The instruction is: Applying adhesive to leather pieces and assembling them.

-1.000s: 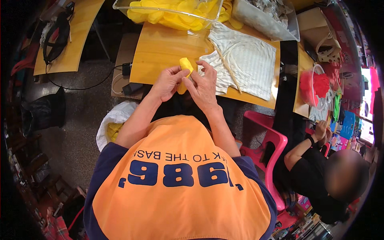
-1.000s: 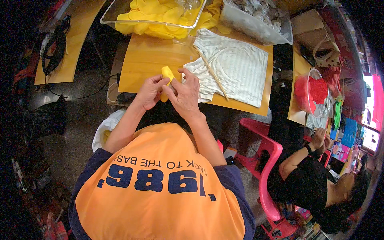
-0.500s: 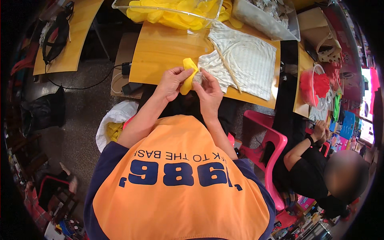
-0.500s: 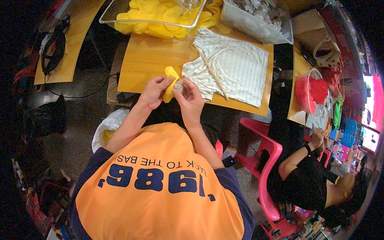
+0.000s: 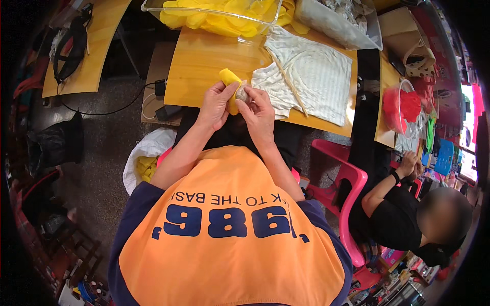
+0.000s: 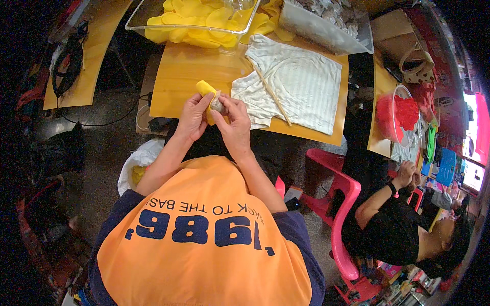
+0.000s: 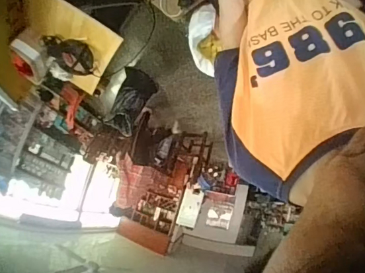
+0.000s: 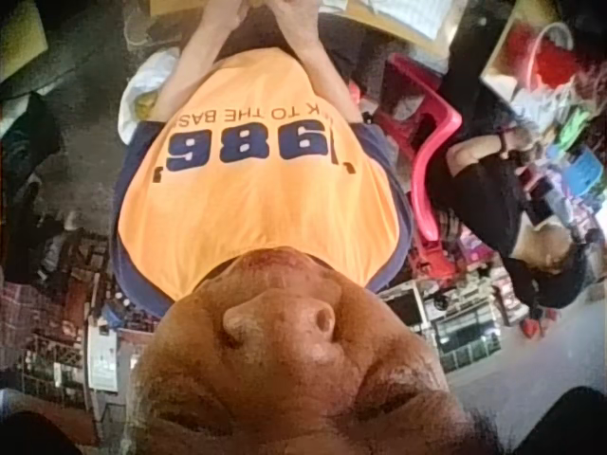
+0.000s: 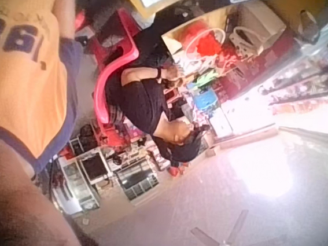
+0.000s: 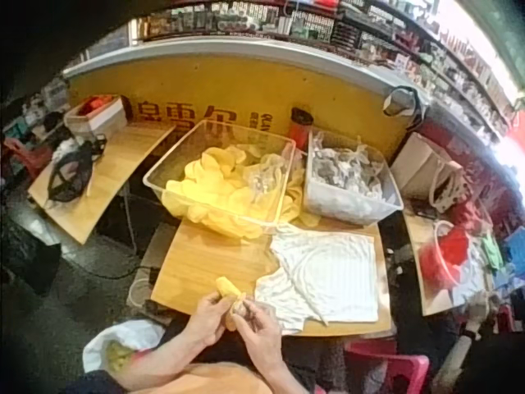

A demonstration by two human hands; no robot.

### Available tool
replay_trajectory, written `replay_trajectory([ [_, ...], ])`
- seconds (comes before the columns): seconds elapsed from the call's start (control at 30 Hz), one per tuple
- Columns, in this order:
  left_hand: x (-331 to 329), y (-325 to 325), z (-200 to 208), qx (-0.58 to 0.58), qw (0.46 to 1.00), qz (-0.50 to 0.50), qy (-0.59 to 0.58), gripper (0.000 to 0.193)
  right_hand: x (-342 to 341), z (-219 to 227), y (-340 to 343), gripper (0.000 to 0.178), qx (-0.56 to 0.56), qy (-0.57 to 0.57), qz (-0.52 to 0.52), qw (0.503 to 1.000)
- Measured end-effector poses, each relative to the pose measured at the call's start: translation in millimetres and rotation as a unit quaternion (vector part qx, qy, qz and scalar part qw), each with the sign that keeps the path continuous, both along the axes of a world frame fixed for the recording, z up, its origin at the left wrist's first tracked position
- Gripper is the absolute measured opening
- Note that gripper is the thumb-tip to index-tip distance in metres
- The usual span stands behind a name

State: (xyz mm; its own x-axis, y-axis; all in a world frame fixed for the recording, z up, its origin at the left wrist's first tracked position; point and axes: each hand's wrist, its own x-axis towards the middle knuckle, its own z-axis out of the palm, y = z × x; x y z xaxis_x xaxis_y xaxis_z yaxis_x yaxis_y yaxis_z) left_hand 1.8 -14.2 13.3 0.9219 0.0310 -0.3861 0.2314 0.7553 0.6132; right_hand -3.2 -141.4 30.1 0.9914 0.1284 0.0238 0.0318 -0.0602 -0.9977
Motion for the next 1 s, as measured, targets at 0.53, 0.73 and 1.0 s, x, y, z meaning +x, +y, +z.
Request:
replay_trajectory([
  [0.53, -5.5, 16.3, 13.5, 0.028, 0.995, -0.090, -0.012, 0.031, 5.9, -1.5, 3.0, 0.026, -0.009, -0.037, 0.000, 0.999],
  [0.73, -1.9, 33.5, 5.1, 0.211, 0.970, -0.111, 0.038, 0.019, 5.9, 0.1, -1.1, 0.025, -0.111, -0.130, 0.001, 0.985],
  [1.0, -5.4, 29.3, 4.3, 0.059, 0.988, -0.140, 0.030, 0.022, 3.7, 0.2, 3.9, 0.027, -0.164, -0.171, 0.009, 0.972],
])
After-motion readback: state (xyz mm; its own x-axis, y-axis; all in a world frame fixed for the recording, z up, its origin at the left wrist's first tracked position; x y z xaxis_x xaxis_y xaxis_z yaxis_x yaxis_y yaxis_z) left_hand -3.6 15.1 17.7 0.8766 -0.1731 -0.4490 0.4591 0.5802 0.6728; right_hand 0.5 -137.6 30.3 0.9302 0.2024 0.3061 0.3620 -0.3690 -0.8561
